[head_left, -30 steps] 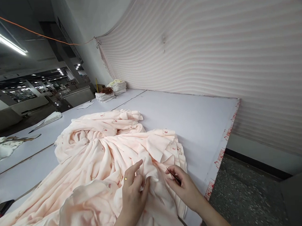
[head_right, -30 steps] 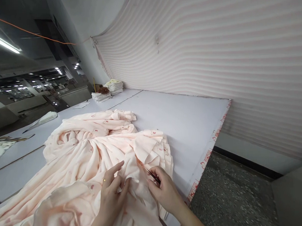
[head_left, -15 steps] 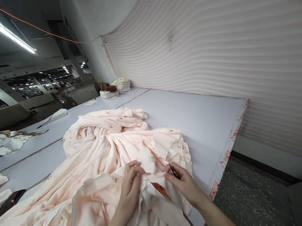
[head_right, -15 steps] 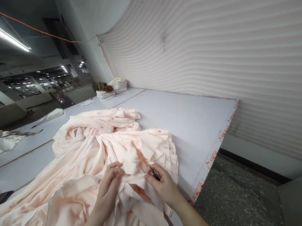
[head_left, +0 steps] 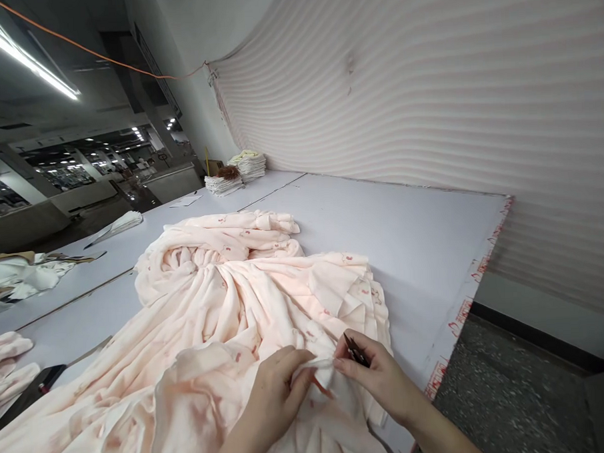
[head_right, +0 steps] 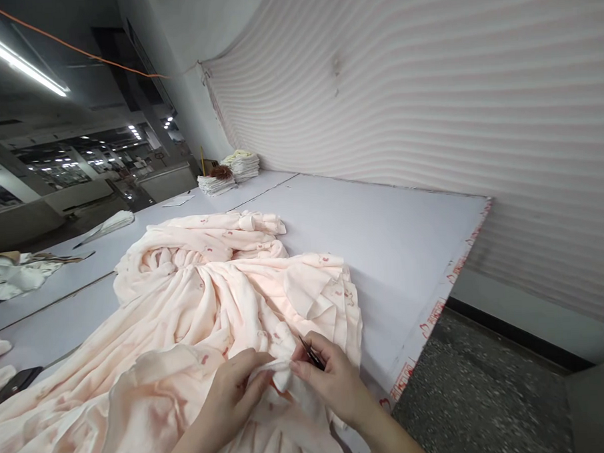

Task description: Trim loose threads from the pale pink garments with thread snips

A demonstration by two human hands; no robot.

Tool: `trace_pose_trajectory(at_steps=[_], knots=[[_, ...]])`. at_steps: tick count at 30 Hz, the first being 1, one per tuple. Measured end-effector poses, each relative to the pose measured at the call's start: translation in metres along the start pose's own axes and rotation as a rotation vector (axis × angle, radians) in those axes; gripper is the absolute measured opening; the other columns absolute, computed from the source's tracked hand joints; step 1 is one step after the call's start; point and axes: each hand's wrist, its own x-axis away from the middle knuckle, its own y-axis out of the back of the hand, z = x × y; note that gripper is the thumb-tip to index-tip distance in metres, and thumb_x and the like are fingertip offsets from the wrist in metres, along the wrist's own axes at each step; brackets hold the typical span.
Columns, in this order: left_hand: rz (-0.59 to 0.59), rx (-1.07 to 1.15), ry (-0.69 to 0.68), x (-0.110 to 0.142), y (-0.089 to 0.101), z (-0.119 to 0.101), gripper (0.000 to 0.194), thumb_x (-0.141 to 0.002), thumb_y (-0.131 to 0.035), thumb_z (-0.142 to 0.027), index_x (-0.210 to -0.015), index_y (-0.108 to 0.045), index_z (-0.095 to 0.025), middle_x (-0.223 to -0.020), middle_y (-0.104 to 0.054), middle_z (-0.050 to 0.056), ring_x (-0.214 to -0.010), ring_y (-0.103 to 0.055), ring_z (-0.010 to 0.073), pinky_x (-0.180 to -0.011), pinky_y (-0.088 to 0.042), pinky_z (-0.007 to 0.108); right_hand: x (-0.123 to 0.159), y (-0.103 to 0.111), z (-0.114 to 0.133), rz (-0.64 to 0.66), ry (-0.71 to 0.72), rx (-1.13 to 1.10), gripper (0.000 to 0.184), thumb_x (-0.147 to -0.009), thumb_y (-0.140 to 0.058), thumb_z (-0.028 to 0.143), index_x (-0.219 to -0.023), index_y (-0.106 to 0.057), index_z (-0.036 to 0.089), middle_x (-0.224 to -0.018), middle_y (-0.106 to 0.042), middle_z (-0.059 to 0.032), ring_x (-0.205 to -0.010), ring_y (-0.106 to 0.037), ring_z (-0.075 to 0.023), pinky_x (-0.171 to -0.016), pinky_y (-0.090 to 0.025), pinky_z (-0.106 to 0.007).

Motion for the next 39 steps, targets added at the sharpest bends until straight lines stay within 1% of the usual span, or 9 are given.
trace_pose_trajectory(at_steps=[2,6,10,13,16,18,23,29,39], knots=[[-0.044,0.136,0.035,-0.002,-0.002,-0.004,0.015,-0.086,-0.051,-0.031,-0.080,-0.059,-0.020,-0.077,-0.054,0.004,-0.074,-0.053,0.0177,-0.067,-0.041,0.027,0.001,-0.001,0.002,-0.005,0.010,0.033,0.013,-0.080,-0.058,0.028,-0.073,-0.055,0.018,-0.068,-0.047,0.0033,-0.067,-0.045,-0.0120,-0.062,-0.038,-0.022],[-0.093,0.372,0.045,-0.004,-0.008,-0.008,0.012,-0.080,-0.058,-0.030,-0.077,-0.055,-0.019,-0.096,-0.054,0.007,-0.094,-0.053,0.0212,-0.084,-0.041,0.031,0.000,0.000,0.003,-0.014,0.013,0.089,0.012,-0.079,-0.058,0.030,-0.076,-0.056,0.018,-0.071,-0.052,0.0021,-0.069,-0.049,-0.0133,-0.063,-0.041,-0.023],[-0.121,0.435,0.128,-0.003,-0.013,-0.006,0.003,-0.080,-0.054,-0.022,-0.080,-0.053,-0.019,-0.087,-0.056,0.004,-0.084,-0.054,0.0188,-0.076,-0.042,0.028,0.000,0.007,0.001,0.022,0.005,0.073,0.016,-0.075,-0.063,0.029,-0.087,-0.061,0.019,-0.080,-0.058,-0.0003,-0.081,-0.056,-0.0173,-0.076,-0.044,-0.027],[-0.101,0.466,0.133,-0.003,-0.015,-0.006,0.003,-0.080,-0.051,-0.019,-0.082,-0.053,-0.019,-0.087,-0.057,0.003,-0.083,-0.055,0.0181,-0.076,-0.042,0.027,-0.001,0.008,-0.001,0.045,0.001,0.065,0.027,-0.075,-0.065,0.031,-0.100,-0.062,0.020,-0.082,-0.058,-0.0007,-0.082,-0.056,-0.0173,-0.077,-0.045,-0.028],[-0.065,0.523,0.107,-0.004,-0.013,-0.010,0.009,-0.077,-0.049,-0.013,-0.084,-0.052,-0.019,-0.096,-0.059,0.004,-0.091,-0.055,0.0191,-0.080,-0.041,0.028,-0.003,0.001,0.001,0.026,0.067,0.182,0.017,-0.080,-0.059,0.034,-0.082,-0.065,0.018,-0.074,-0.055,-0.0004,-0.073,-0.054,-0.0155,-0.067,-0.044,-0.026],[-0.050,0.531,0.096,-0.004,-0.013,-0.014,0.008,-0.076,-0.052,-0.014,-0.081,-0.049,-0.019,-0.094,-0.059,0.004,-0.090,-0.055,0.0188,-0.079,-0.042,0.028,-0.004,-0.004,0.004,0.008,0.078,0.223,0.022,-0.083,-0.056,0.035,-0.073,-0.063,0.017,-0.069,-0.054,0.0003,-0.068,-0.052,-0.0145,-0.062,-0.041,-0.024],[-0.132,0.462,0.109,-0.004,-0.020,-0.016,0.015,-0.081,-0.056,-0.021,-0.075,-0.042,-0.020,-0.084,-0.057,0.002,-0.080,-0.054,0.0155,-0.074,-0.041,0.025,-0.001,-0.004,0.006,-0.020,0.021,0.134,0.022,-0.084,-0.053,0.037,-0.075,-0.060,0.017,-0.068,-0.057,0.0004,-0.068,-0.054,-0.0149,-0.062,-0.042,-0.024],[-0.170,0.455,0.119,-0.002,-0.023,-0.008,0.014,-0.084,-0.052,-0.020,-0.076,-0.041,-0.020,-0.091,-0.058,0.003,-0.084,-0.055,0.0154,-0.077,-0.041,0.026,0.010,0.014,0.006,0.010,0.021,0.260,0.020,-0.081,-0.059,0.033,-0.095,-0.065,0.019,-0.093,-0.065,-0.0050,-0.089,-0.059,-0.0211,-0.079,-0.045,-0.030],[-0.098,0.404,0.093,-0.004,-0.018,-0.009,0.012,-0.083,-0.051,-0.015,-0.077,-0.043,-0.021,-0.095,-0.061,0.003,-0.088,-0.056,0.0154,-0.080,-0.041,0.027,0.007,0.012,0.018,0.097,0.031,0.415,0.019,-0.083,-0.057,0.032,-0.091,-0.071,0.023,-0.087,-0.069,-0.0028,-0.082,-0.062,-0.0186,-0.071,-0.046,-0.026]])
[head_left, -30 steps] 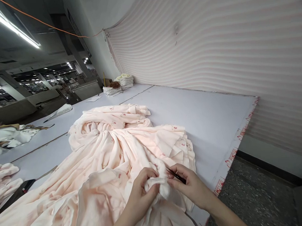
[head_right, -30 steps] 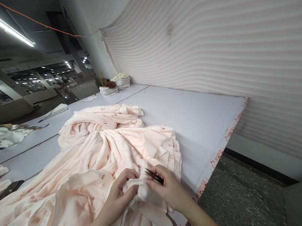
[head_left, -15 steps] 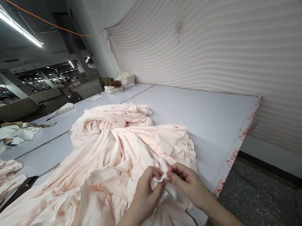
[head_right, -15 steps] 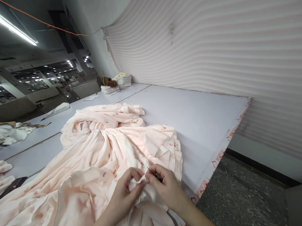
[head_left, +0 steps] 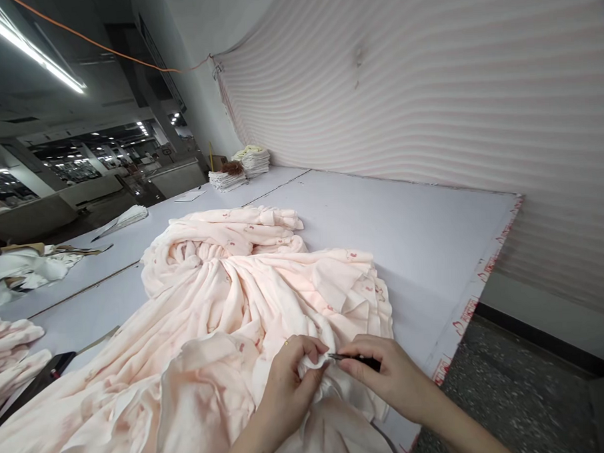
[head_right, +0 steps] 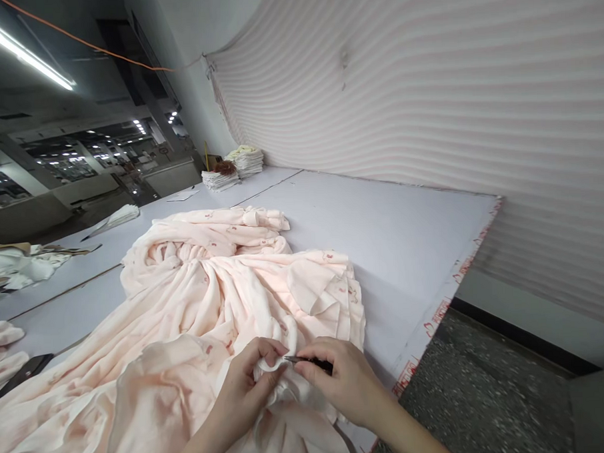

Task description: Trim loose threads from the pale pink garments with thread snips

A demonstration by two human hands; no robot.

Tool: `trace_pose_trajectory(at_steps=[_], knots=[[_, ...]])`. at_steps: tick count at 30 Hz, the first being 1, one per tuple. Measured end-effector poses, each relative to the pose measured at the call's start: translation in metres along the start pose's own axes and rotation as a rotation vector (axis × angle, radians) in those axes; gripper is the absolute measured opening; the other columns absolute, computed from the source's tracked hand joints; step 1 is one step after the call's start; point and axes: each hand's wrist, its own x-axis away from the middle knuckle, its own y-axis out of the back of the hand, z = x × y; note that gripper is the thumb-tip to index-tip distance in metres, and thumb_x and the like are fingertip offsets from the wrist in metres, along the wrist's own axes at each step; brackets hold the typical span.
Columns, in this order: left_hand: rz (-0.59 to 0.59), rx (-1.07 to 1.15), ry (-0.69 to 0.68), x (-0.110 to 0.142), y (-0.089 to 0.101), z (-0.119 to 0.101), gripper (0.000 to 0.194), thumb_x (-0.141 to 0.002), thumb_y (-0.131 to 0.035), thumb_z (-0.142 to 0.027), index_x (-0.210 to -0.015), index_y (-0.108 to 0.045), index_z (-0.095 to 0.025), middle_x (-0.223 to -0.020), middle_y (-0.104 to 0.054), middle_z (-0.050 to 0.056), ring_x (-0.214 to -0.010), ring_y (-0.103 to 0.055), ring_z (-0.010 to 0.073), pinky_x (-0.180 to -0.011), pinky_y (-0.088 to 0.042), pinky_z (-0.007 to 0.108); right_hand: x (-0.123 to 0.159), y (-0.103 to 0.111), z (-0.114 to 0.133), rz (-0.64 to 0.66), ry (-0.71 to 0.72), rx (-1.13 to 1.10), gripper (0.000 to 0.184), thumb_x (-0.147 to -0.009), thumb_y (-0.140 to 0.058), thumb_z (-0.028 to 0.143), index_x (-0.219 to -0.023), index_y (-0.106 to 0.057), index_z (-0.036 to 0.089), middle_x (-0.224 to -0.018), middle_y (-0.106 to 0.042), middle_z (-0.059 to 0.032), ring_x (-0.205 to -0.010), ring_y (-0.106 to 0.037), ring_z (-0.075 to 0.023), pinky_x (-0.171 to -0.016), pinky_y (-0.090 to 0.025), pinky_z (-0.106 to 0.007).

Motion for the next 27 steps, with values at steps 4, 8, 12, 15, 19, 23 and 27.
trace_pose_trajectory(at_steps=[4,8,12,15,19,23,27], knots=[[0.021,-0.037,0.005,-0.001,0.002,-0.002,0.014,-0.081,-0.050,-0.010,-0.076,-0.043,-0.021,-0.094,-0.062,0.002,-0.088,-0.057,0.0153,-0.080,-0.041,0.026,0.000,0.003,0.003,0.034,0.030,0.065,0.018,-0.082,-0.058,0.031,-0.093,-0.071,0.025,-0.088,-0.069,-0.0022,-0.082,-0.062,-0.0185,-0.071,-0.045,-0.026],[0.032,-0.042,0.025,-0.002,0.002,-0.004,0.013,-0.081,-0.051,-0.011,-0.075,-0.044,-0.021,-0.094,-0.063,0.003,-0.087,-0.057,0.0159,-0.078,-0.042,0.027,0.002,0.004,0.000,-0.029,0.011,0.157,0.019,-0.084,-0.055,0.034,-0.088,-0.072,0.026,-0.082,-0.068,-0.0020,-0.077,-0.062,-0.0186,-0.066,-0.044,-0.026],[0.020,0.001,0.024,-0.002,0.001,-0.007,0.012,-0.082,-0.052,-0.016,-0.075,-0.044,-0.021,-0.093,-0.063,0.005,-0.088,-0.058,0.0169,-0.078,-0.043,0.027,0.007,-0.004,-0.009,-0.110,-0.021,0.104,0.020,-0.082,-0.057,0.035,-0.095,-0.068,0.025,-0.089,-0.067,-0.0030,-0.081,-0.061,-0.0197,-0.070,-0.046,-0.027],[-0.031,-0.039,-0.012,-0.002,0.002,-0.008,0.013,-0.080,-0.055,-0.017,-0.073,-0.045,-0.020,-0.100,-0.060,0.006,-0.095,-0.056,0.0191,-0.083,-0.041,0.028,0.006,-0.017,-0.013,-0.178,-0.005,0.024,0.031,-0.076,-0.063,0.035,-0.105,-0.062,0.023,-0.094,-0.066,-0.0036,-0.082,-0.060,-0.0195,-0.071,-0.047,-0.027],[-0.081,-0.034,0.090,-0.005,0.008,-0.007,0.005,-0.081,-0.055,-0.024,-0.082,-0.055,-0.020,-0.093,-0.062,0.004,-0.092,-0.056,0.0201,-0.082,-0.041,0.028,-0.009,-0.029,-0.015,-0.277,0.058,0.039,0.010,-0.082,-0.053,0.026,-0.084,-0.062,0.020,-0.077,-0.062,-0.0016,-0.072,-0.058,-0.0167,-0.062,-0.044,-0.024],[0.013,0.258,0.377,-0.010,0.013,-0.008,0.024,-0.076,-0.060,-0.033,-0.095,-0.064,-0.018,-0.095,-0.067,0.005,-0.091,-0.058,0.0214,-0.080,-0.042,0.028,-0.025,-0.032,-0.021,-0.349,0.146,0.103,0.013,-0.076,-0.053,0.013,-0.084,-0.059,0.021,-0.081,-0.063,-0.0011,-0.077,-0.059,-0.0169,-0.066,-0.045,-0.024],[-0.071,0.574,0.500,-0.014,0.009,-0.007,0.028,-0.071,-0.067,-0.038,-0.089,-0.064,-0.016,-0.074,-0.067,0.002,-0.067,-0.059,0.0165,-0.064,-0.043,0.025,-0.024,-0.033,-0.025,-0.340,0.122,-0.037,0.007,-0.081,-0.054,0.021,-0.086,-0.058,0.021,-0.079,-0.065,-0.0004,-0.072,-0.062,-0.0158,-0.064,-0.047,-0.023]])
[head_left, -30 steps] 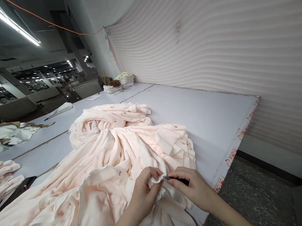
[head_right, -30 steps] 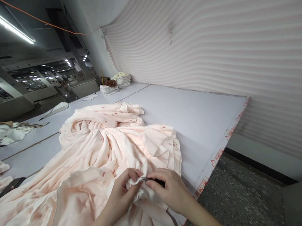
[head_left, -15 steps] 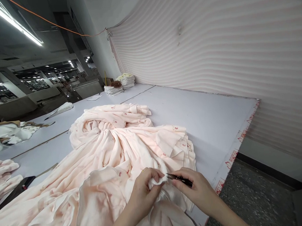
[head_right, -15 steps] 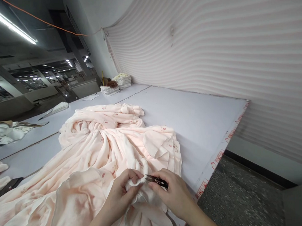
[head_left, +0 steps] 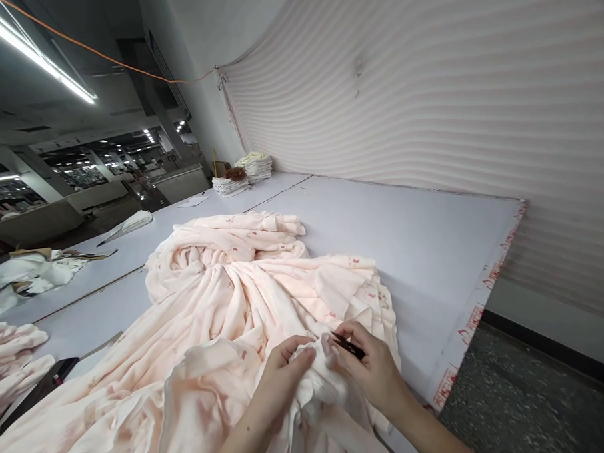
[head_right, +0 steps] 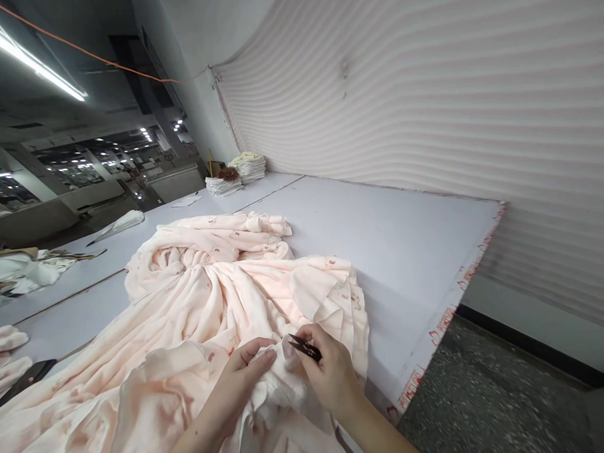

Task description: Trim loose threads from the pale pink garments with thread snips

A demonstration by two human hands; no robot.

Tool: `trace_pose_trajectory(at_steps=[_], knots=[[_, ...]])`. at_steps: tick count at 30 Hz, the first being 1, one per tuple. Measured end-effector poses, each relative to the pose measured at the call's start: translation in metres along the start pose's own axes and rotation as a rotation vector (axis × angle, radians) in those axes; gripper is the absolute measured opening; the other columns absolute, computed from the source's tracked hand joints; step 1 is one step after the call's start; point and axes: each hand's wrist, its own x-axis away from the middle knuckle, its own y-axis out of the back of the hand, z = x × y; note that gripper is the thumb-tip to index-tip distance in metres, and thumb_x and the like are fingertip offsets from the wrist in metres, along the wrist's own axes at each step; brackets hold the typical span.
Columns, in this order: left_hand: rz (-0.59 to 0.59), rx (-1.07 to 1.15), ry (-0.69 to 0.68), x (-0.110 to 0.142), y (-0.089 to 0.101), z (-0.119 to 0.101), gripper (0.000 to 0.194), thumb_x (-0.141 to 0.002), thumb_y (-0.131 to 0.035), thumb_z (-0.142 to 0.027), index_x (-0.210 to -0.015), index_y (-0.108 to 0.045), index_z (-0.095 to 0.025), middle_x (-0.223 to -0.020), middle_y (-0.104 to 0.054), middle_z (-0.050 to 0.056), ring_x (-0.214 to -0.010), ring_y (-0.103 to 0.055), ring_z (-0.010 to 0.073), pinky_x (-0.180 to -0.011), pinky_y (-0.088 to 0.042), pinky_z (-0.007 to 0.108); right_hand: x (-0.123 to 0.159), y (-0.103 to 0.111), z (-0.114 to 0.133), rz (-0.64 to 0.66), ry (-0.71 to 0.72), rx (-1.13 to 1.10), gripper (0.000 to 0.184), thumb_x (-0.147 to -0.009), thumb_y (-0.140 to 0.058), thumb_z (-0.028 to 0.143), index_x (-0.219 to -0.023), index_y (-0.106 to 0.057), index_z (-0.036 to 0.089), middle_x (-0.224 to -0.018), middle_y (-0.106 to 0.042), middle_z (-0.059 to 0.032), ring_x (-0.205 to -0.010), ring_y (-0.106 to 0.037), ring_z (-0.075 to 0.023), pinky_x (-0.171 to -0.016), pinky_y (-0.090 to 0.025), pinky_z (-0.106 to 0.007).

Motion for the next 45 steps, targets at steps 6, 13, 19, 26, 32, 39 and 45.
trace_pose_trajectory(at_steps=[6,13,19,26,32,39,45], knots=[[0.048,0.067,-0.051,-0.002,0.001,0.005,0.027,-0.071,-0.068,-0.038,-0.088,-0.062,-0.017,-0.081,-0.067,0.002,-0.076,-0.059,0.0170,-0.072,-0.043,0.025,0.007,-0.010,0.007,0.081,0.024,-0.109,0.015,-0.080,-0.058,0.021,-0.093,-0.063,0.022,-0.094,-0.067,-0.0036,-0.087,-0.063,-0.0181,-0.077,-0.049,-0.027],[0.036,-0.380,-0.201,0.001,0.009,-0.001,0.031,-0.076,-0.064,-0.040,-0.100,-0.064,-0.021,-0.100,-0.061,0.004,-0.100,-0.053,0.0220,-0.090,-0.038,0.030,0.005,-0.005,0.007,0.178,-0.052,-0.114,0.017,-0.086,-0.052,0.031,-0.076,-0.058,0.018,-0.069,-0.062,0.0011,-0.065,-0.056,-0.0133,-0.060,-0.043,-0.023],[0.112,-0.431,-0.181,0.002,0.002,-0.002,0.025,-0.079,-0.061,-0.038,-0.094,-0.065,-0.019,-0.095,-0.065,0.004,-0.097,-0.056,0.0214,-0.089,-0.039,0.030,0.001,0.001,0.009,0.182,-0.074,-0.066,0.025,-0.091,-0.043,0.038,-0.076,-0.050,0.019,-0.064,-0.056,0.0031,-0.060,-0.052,-0.0117,-0.056,-0.038,-0.022],[0.003,-0.178,-0.133,-0.001,-0.004,0.004,0.024,-0.078,-0.061,-0.041,-0.086,-0.057,-0.018,-0.074,-0.060,-0.002,-0.068,-0.054,0.0137,-0.066,-0.041,0.023,0.006,0.005,0.009,0.055,-0.122,-0.145,0.020,-0.084,-0.054,0.038,-0.091,-0.057,0.020,-0.083,-0.064,-0.0024,-0.077,-0.060,-0.0171,-0.069,-0.046,-0.025],[0.061,-0.031,-0.110,-0.005,-0.006,0.007,0.028,-0.073,-0.066,-0.042,-0.086,-0.055,-0.019,-0.080,-0.059,-0.001,-0.072,-0.055,0.0134,-0.068,-0.041,0.022,0.005,0.013,0.008,0.161,-0.123,-0.087,0.023,-0.082,-0.056,0.038,-0.091,-0.066,0.019,-0.090,-0.066,-0.0058,-0.087,-0.060,-0.0211,-0.077,-0.047,-0.029],[0.074,-0.187,-0.163,-0.009,-0.010,0.011,0.026,-0.077,-0.062,-0.042,-0.087,-0.059,-0.018,-0.087,-0.061,0.002,-0.086,-0.055,0.0174,-0.077,-0.042,0.025,-0.001,0.010,0.014,0.183,-0.137,-0.139,0.025,-0.082,-0.056,0.039,-0.078,-0.070,0.019,-0.074,-0.065,-0.0021,-0.072,-0.059,-0.0172,-0.065,-0.046,-0.025],[-0.067,-0.263,-0.160,-0.004,0.014,-0.010,0.031,-0.070,-0.066,-0.047,-0.075,-0.054,-0.019,-0.065,-0.056,-0.004,-0.060,-0.051,0.0116,-0.055,-0.038,0.018,-0.008,0.013,-0.015,0.007,-0.205,-0.219,0.032,-0.079,-0.059,0.041,-0.097,-0.066,0.016,-0.096,-0.068,-0.0084,-0.089,-0.062,-0.0222,-0.078,-0.049,-0.033]])
